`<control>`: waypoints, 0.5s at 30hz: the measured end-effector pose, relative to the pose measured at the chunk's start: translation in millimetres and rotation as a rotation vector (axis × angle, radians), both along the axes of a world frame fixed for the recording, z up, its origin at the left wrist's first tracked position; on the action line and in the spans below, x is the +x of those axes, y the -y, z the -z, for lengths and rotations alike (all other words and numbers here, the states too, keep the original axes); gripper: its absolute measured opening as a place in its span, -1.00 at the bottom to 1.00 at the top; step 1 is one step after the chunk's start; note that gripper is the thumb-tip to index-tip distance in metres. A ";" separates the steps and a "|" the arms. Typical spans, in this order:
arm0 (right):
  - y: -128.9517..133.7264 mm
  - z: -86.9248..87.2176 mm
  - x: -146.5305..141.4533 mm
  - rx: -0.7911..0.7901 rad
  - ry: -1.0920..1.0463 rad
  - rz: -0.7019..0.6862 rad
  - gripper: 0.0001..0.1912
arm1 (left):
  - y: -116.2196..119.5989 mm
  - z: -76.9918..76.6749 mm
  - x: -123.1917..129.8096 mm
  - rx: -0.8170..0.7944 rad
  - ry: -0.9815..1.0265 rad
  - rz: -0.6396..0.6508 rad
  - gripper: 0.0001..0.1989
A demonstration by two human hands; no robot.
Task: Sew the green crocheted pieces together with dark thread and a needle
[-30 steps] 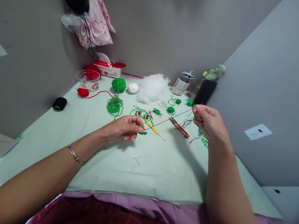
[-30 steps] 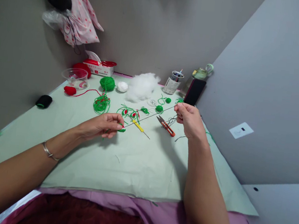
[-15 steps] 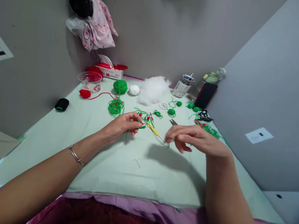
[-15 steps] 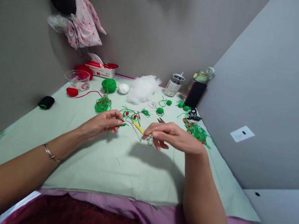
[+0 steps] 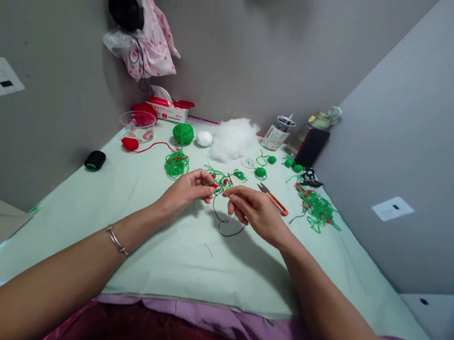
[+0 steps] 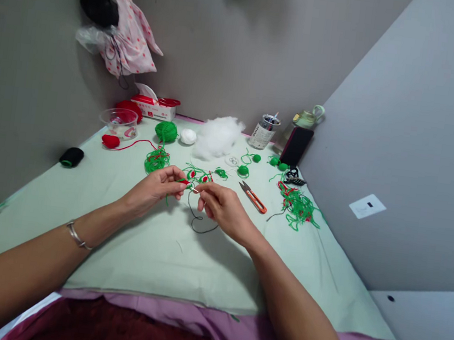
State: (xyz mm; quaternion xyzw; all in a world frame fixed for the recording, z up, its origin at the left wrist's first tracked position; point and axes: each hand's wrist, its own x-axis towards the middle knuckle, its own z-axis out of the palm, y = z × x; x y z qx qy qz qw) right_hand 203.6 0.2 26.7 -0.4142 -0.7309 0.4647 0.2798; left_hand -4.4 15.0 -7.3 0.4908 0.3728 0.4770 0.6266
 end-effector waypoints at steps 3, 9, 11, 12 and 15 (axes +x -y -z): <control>3.4 1.4 -4.7 0.101 0.048 0.063 -0.81 | 0.0 0.4 0.1 0.002 0.001 -0.010 -0.77; 9.4 0.2 -8.3 0.298 0.233 0.138 -0.88 | 0.0 1.9 1.2 0.006 -0.015 -0.004 -0.76; 9.8 0.7 -9.0 0.294 0.242 0.139 -0.89 | -0.2 2.0 1.4 0.006 -0.018 -0.009 -0.75; 9.8 1.0 -9.1 0.295 0.248 0.141 -0.88 | -0.3 1.8 1.6 0.005 -0.020 -0.010 -0.74; 9.4 1.8 -9.4 0.308 0.266 0.145 -0.88 | 0.1 0.4 1.8 0.003 -0.030 -0.012 -0.73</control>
